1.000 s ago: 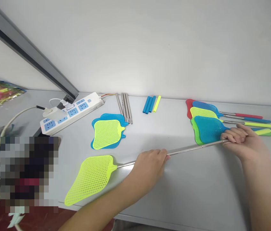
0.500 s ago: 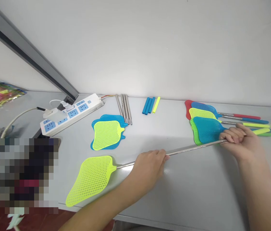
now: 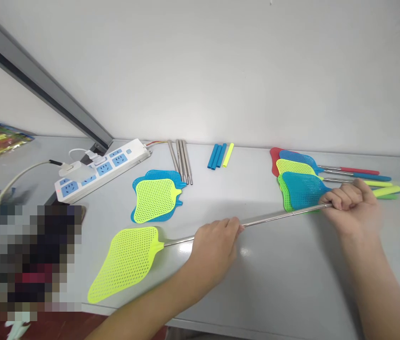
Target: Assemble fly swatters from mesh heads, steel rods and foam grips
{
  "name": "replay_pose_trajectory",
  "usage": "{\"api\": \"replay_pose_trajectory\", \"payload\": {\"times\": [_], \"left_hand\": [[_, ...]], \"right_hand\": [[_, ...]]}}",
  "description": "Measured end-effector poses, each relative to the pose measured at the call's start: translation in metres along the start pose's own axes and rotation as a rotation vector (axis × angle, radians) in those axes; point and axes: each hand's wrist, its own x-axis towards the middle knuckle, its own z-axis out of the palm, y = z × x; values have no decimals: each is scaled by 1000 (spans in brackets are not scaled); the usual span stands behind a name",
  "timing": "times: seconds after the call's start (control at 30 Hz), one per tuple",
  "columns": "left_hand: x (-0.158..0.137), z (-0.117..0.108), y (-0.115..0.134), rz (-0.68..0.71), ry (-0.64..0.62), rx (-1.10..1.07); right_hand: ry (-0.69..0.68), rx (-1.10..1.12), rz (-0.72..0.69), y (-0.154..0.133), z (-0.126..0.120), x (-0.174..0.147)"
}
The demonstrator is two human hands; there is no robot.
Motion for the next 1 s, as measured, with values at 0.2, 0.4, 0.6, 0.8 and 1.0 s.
{"api": "replay_pose_trajectory", "payload": {"times": [0.2,0.4,0.6,0.8,1.0], "left_hand": [[1,1,-1,-19,30,18],[2,-5,-1,-58,90,10],[0,-5,-1,-74,161,20],[2,-3,0,-54,160,21],[1,4,14,-52,29,37]], "right_hand": [[-29,7,43,4,-2,2],[-40,-8,183,27,3,-5],[-13,-38,322,47,11,-12],[4,-103,307,43,6,-11],[59,-106,263,26,-3,-1]]}}
